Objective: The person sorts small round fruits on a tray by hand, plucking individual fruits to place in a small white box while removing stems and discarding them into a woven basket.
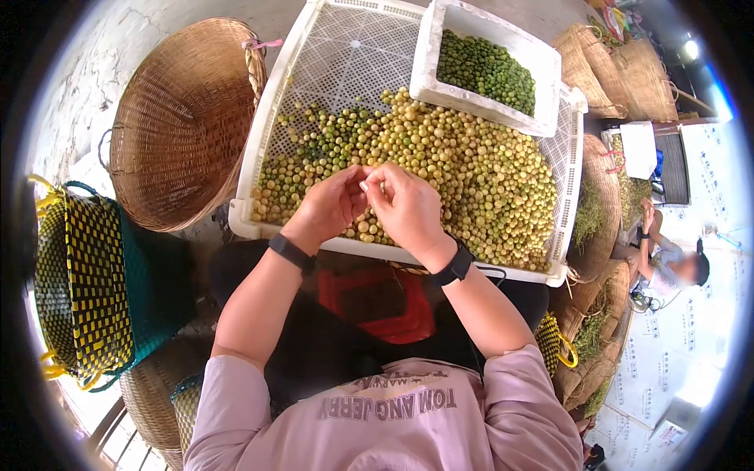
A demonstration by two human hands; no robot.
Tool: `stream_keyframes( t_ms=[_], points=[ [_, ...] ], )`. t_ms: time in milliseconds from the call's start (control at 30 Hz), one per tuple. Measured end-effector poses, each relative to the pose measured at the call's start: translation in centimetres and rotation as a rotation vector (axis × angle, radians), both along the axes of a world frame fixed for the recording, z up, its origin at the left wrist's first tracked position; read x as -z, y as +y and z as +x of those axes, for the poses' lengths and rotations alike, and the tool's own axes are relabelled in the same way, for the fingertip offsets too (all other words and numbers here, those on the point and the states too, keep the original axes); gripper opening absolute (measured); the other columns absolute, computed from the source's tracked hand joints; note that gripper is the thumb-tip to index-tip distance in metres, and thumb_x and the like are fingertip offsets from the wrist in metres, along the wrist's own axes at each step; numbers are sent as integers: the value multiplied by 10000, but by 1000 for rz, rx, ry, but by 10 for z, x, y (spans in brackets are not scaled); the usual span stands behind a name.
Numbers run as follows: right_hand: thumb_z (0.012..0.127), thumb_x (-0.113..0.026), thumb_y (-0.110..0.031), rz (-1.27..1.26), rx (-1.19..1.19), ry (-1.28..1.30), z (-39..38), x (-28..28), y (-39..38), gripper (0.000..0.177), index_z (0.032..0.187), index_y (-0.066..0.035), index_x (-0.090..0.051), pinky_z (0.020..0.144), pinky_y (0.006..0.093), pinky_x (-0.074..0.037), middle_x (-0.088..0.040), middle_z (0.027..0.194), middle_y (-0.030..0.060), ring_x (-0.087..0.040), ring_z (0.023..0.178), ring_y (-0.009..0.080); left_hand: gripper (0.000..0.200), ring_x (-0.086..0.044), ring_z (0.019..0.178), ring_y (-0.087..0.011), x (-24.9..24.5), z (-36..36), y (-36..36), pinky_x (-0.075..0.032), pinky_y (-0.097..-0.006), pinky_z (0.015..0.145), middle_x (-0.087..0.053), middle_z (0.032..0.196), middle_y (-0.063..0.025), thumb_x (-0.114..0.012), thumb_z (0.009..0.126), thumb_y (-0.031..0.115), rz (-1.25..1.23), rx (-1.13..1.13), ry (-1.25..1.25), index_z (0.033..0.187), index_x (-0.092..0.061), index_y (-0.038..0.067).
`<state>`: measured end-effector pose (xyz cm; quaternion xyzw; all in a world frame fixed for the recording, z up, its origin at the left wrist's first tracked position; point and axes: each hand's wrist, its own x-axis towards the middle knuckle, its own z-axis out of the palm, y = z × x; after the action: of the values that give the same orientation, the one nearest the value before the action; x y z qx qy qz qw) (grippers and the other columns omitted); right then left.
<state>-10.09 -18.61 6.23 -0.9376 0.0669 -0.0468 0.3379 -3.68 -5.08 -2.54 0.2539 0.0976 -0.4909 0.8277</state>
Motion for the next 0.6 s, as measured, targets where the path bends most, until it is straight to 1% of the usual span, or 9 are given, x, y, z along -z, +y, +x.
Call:
stream_keyframes(
  t_ms=[67, 133, 200, 267, 300, 333, 400, 467, 600],
  points=[
    [831, -688, -160, 50, -35, 24, 9, 8, 2, 109, 901, -89, -647, 558, 315, -488, -655, 745, 67, -638, 643, 214, 298, -611, 895, -128, -1, 1, 4, -509, -276, 799, -638, 959, -16, -415, 1022, 295, -27, -23, 28, 1032, -603, 64],
    [842, -670, -149, 54, -183, -219, 18, 18, 11, 100, 914, -81, -663, 569, 309, -489, -663, 760, 74, -637, 646, 219, 292, -615, 888, -131, -2, 1, 7, -518, -272, 779, -640, 968, -21, -415, 1021, 283, -57, -35, 46, 1035, -601, 58],
    [844, -661, -131, 37, -202, -200, 24, 12, 16, 100, 924, -77, -685, 582, 308, -491, -683, 811, 76, -648, 668, 229, 293, -617, 890, -137, 1, 4, 10, -522, -274, 776, -640, 980, -28, -408, 1021, 275, -83, -64, 73, 1032, -600, 55],
    [839, -664, -121, 81, -63, 50, 29, 0, 24, 82, 900, -73, -691, 594, 303, -498, -686, 831, 83, -658, 691, 226, 293, -618, 889, -144, 3, 6, 12, -522, -285, 777, -639, 978, -40, -396, 1023, 266, -25, -106, 60, 1019, -600, 56],
    [856, -661, -136, 84, -129, -40, 31, 9, 25, 97, 929, -78, -690, 565, 304, -489, -680, 771, 80, -648, 637, 206, 267, -605, 825, -129, -10, 6, 12, -518, -265, 725, -625, 914, -38, -405, 1017, 235, 22, -156, 104, 996, -597, 51],
    [856, -661, -136, 85, -135, -37, 36, 19, 24, 97, 929, -78, -690, 565, 304, -489, -680, 771, 80, -648, 637, 206, 267, -605, 825, -129, -7, 7, 14, -518, -265, 725, -625, 914, -38, -405, 1017, 235, 23, -162, 107, 996, -597, 51],
    [881, -651, -171, 263, -108, -165, 55, 35, 21, 104, 935, -85, -678, 518, 309, -459, -648, 671, 63, -607, 552, 181, 242, -574, 754, -111, -1, 12, 19, -507, -240, 668, -599, 846, -27, -427, 1009, 211, 85, -354, 124, 975, -591, 37],
    [891, -644, -220, -128, -21, 56, 82, 29, 15, 143, 967, -99, -654, 520, 321, -462, -660, 687, 66, -634, 585, 192, 241, -535, 681, -92, -9, 22, 29, -469, -197, 569, -569, 798, -15, -444, 1003, 207, 175, -498, 147, 942, -585, 22],
    [874, -660, -271, -246, -71, -83, 124, 79, 16, 198, 975, -100, -649, 591, 346, -488, -678, 776, 79, -652, 684, 241, 232, -519, 652, -87, -9, 41, 52, -444, -220, 556, -564, 779, -15, -446, 994, 211, 209, -686, 150, 925, -583, 36]
  ],
)
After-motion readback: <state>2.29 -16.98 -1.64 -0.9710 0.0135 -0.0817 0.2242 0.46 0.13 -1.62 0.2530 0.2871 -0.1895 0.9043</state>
